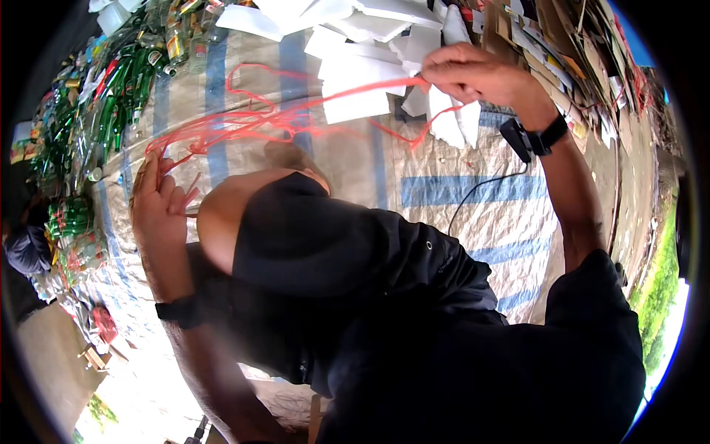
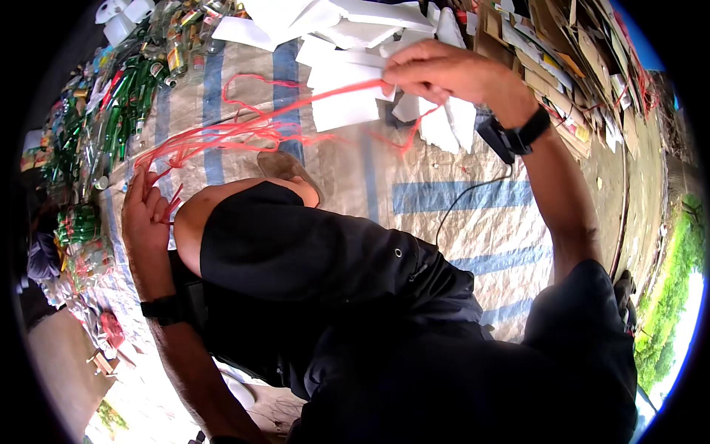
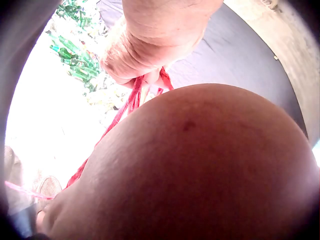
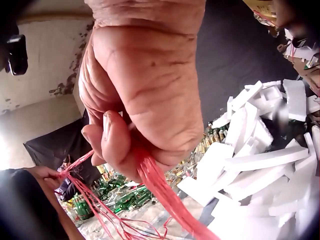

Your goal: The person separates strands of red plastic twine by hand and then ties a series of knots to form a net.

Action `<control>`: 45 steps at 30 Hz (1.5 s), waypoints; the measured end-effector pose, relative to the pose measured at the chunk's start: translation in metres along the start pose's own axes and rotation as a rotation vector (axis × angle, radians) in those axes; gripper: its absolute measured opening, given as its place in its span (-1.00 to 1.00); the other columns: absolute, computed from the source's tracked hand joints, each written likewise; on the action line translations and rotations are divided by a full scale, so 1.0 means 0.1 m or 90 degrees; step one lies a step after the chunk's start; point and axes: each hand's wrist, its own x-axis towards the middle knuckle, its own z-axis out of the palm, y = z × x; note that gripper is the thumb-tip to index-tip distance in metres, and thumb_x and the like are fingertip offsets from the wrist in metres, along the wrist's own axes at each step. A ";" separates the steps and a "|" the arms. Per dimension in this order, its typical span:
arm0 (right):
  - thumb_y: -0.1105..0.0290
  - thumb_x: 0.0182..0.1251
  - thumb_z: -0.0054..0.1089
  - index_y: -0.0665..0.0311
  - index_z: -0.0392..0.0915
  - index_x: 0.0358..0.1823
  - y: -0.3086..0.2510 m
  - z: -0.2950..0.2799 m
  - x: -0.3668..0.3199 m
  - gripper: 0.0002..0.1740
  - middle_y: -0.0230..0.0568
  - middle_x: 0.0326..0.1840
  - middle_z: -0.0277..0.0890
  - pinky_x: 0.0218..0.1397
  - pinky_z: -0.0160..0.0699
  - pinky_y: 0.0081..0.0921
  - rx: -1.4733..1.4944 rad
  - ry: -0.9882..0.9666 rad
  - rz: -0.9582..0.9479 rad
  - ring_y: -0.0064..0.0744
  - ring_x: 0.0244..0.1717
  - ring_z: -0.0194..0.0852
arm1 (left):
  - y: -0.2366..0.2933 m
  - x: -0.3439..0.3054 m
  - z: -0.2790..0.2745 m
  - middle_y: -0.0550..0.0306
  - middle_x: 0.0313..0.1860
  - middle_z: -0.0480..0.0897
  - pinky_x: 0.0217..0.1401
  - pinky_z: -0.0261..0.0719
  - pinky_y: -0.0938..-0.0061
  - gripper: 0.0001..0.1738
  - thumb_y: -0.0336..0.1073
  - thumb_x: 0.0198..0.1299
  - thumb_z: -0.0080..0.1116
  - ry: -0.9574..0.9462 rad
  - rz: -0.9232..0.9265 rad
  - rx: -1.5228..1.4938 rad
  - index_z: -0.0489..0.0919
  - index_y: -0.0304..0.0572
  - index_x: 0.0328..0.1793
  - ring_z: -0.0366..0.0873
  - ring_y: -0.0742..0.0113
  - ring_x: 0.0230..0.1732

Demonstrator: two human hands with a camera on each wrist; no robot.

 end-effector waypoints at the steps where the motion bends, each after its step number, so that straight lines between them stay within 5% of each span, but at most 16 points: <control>1: 0.17 0.58 0.10 0.27 0.55 -0.25 -0.04 -0.01 -0.06 -0.68 -0.60 -0.65 0.18 -0.63 -0.06 -0.71 -0.033 -0.022 0.047 -0.82 -0.68 0.03 | -0.03 -0.02 0.01 0.29 -0.25 0.63 -0.70 0.00 0.64 -0.77 -0.22 0.51 0.13 0.004 0.007 -0.001 0.64 -0.18 0.10 0.12 0.68 -0.65; 2: 0.09 0.51 0.18 0.28 0.67 -0.14 -0.04 0.05 -0.13 -0.64 -0.59 -0.61 0.22 -0.61 0.02 -0.72 -0.066 0.006 0.087 -0.78 -0.65 0.10 | -0.08 -0.02 -0.01 0.28 -0.23 0.62 -0.70 0.01 0.65 -0.77 -0.24 0.51 0.11 -0.025 0.047 0.019 0.63 -0.18 0.11 0.14 0.67 -0.64; 6: 0.13 0.55 0.18 0.27 0.67 -0.17 0.10 0.22 -0.08 -0.67 -0.44 -0.43 0.60 -0.48 0.51 -0.72 -0.076 -0.203 0.138 -0.73 -0.52 0.51 | -0.06 -0.08 0.02 0.24 -0.15 0.60 -0.63 0.14 0.69 -0.69 -0.49 0.43 0.11 -0.084 0.171 0.251 0.57 -0.24 0.25 0.24 0.66 -0.54; 7: 0.17 0.51 0.24 0.29 0.67 -0.14 0.16 0.35 -0.06 -0.71 -0.30 -0.36 0.65 -0.36 0.60 -0.57 -0.064 -0.191 0.168 -0.61 -0.42 0.61 | -0.04 -0.13 0.09 0.24 -0.15 0.60 -0.63 0.14 0.69 -0.69 -0.49 0.43 0.11 -0.067 0.185 0.258 0.57 -0.24 0.25 0.24 0.66 -0.54; 9: 0.27 0.40 0.31 0.34 0.64 -0.12 0.23 0.55 0.01 -0.75 -0.13 -0.29 0.66 -0.21 0.63 -0.41 -0.316 -0.143 -0.079 -0.33 -0.29 0.68 | -0.03 -0.18 0.18 0.25 -0.36 0.65 -0.67 0.18 0.68 -0.83 -0.33 0.40 0.22 -0.040 0.124 0.056 0.66 -0.25 0.00 0.26 0.70 -0.65; 11: 0.40 0.32 0.32 0.38 0.62 -0.05 -0.09 0.79 0.09 -0.75 -0.09 -0.10 0.66 -0.03 0.64 -0.31 -0.585 -0.004 -0.063 -0.28 -0.07 0.70 | -0.01 -0.19 0.23 0.16 -0.33 0.65 -0.65 0.09 0.71 -0.80 -0.30 0.39 0.28 -0.037 0.100 0.037 0.68 -0.20 0.05 0.25 0.68 -0.61; 18: 0.55 0.42 0.15 0.33 0.59 0.06 -0.61 1.13 1.05 -0.78 -0.17 0.06 0.58 0.12 0.65 -0.41 -0.194 0.161 -0.367 -0.34 0.14 0.62 | -0.03 -0.23 0.30 0.25 -0.43 0.64 -0.65 -0.01 0.69 -0.79 -0.24 0.41 0.28 -0.099 0.174 0.138 0.70 -0.17 0.04 0.12 0.77 -0.66; 25: 0.41 0.35 0.21 0.26 0.57 0.21 -0.84 1.56 1.83 -0.60 -0.13 0.03 0.67 0.05 0.67 -0.38 -0.019 0.100 -0.477 -0.24 0.21 0.58 | -0.04 -0.30 0.39 0.31 -0.44 0.62 -0.59 0.06 0.71 -0.74 -0.22 0.45 0.24 -0.179 0.205 0.185 0.70 -0.19 0.11 0.17 0.77 -0.60; 27: 0.58 0.39 0.15 0.28 0.49 0.33 -0.79 1.55 1.97 -0.53 -0.27 0.13 0.55 0.20 0.58 -0.51 -0.133 -0.017 -0.422 -0.44 0.14 0.59 | -0.08 -0.27 0.39 0.32 -0.43 0.63 -0.57 0.08 0.72 -0.76 -0.23 0.45 0.23 -0.200 0.222 0.177 0.72 -0.19 0.07 0.19 0.77 -0.57; 28: 0.55 0.42 0.11 0.33 0.57 0.21 -0.89 1.53 1.93 -0.65 -0.25 0.16 0.53 0.11 0.58 -0.60 -0.018 -0.108 -0.295 -0.52 0.13 0.58 | -0.08 -0.27 0.38 0.32 -0.43 0.63 -0.57 0.08 0.72 -0.76 -0.23 0.45 0.23 -0.200 0.221 0.177 0.72 -0.19 0.07 0.19 0.77 -0.57; 31: 0.57 0.41 0.04 0.38 0.62 0.05 -1.06 1.52 1.86 -0.73 -0.28 0.04 0.59 0.03 0.57 -0.64 -0.090 -0.157 -0.200 -0.58 0.04 0.59 | -0.03 -0.30 0.38 0.32 -0.44 0.63 -0.57 0.09 0.72 -0.77 -0.23 0.45 0.23 -0.213 0.175 0.201 0.72 -0.20 0.04 0.19 0.77 -0.58; 37: 0.51 0.46 0.02 0.36 0.63 -0.06 -0.87 1.47 2.10 -0.80 -0.37 -0.24 0.64 -0.03 0.57 -0.60 -0.104 -0.069 -0.378 -0.65 -0.17 0.57 | 0.02 -0.35 0.45 0.32 -0.46 0.64 -0.59 0.09 0.71 -0.77 -0.23 0.44 0.24 -0.213 0.115 0.246 0.72 -0.21 0.03 0.17 0.76 -0.61; 45: 0.40 0.45 0.05 0.34 0.62 -0.02 -1.06 1.44 2.08 -0.77 -0.35 -0.21 0.65 -0.08 0.59 -0.57 0.030 -0.071 -0.344 -0.63 -0.19 0.58 | -0.04 -0.32 0.42 0.32 -0.48 0.62 -0.62 0.09 0.71 -0.78 -0.25 0.42 0.26 -0.237 0.130 0.269 0.75 -0.23 -0.01 0.20 0.75 -0.63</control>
